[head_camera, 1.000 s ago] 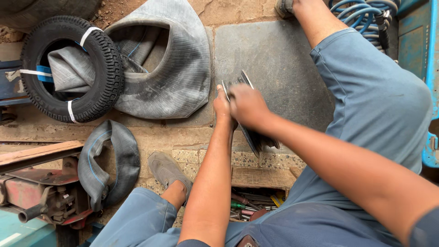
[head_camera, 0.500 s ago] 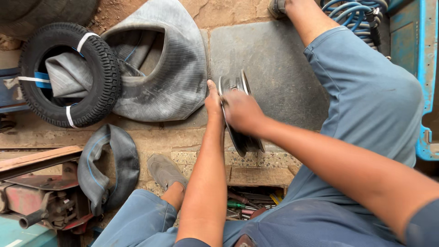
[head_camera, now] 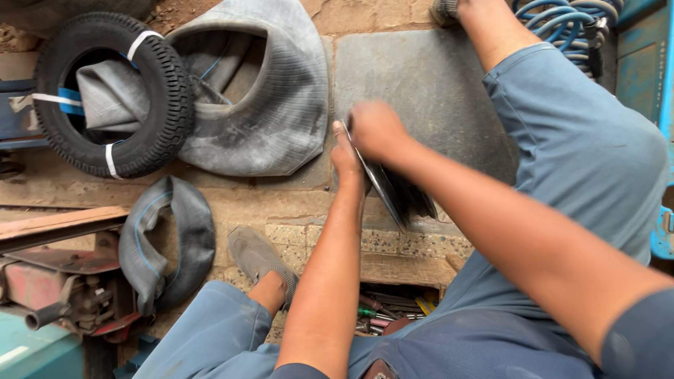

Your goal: The person sands the surfaces of a metal wheel rim by hand using a piece of sandpaper while sitting on the ground.

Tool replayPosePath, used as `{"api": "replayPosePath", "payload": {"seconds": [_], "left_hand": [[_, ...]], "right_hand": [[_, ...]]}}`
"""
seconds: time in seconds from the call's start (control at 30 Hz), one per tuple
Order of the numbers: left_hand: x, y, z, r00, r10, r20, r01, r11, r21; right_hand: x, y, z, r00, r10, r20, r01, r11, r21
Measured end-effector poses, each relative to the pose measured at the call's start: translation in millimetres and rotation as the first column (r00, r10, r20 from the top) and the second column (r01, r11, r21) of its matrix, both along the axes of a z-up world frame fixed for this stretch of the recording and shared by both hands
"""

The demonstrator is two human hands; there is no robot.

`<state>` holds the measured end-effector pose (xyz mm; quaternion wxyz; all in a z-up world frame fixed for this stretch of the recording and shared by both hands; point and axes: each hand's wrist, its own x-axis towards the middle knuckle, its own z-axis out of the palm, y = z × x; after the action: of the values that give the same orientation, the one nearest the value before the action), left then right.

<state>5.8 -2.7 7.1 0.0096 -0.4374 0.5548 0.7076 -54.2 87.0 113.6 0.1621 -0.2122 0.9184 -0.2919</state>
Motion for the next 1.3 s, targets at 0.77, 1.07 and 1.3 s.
{"api": "replayPosePath", "payload": {"seconds": [0.77, 1.07, 1.3], "left_hand": [[-8.0, 4.1, -17.1, 0.999, 0.023, 0.048, -0.021, 0.999, -0.027], [0.5, 11.7, -22.9, 0.993, -0.022, 0.115, 0.035, 0.993, -0.111], [9.9, 16.9, -8.2, 0.995, 0.01, 0.097, -0.008, 1.0, -0.014]], "right_hand": [[-12.3, 1.5, -0.9, 0.977, 0.131, -0.167, -0.134, 0.991, -0.004], [5.8, 9.8, 22.1, 0.989, 0.045, -0.142, -0.056, 0.996, -0.069], [8.6, 18.4, 18.1, 0.995, 0.045, -0.087, -0.055, 0.991, -0.119]]}}
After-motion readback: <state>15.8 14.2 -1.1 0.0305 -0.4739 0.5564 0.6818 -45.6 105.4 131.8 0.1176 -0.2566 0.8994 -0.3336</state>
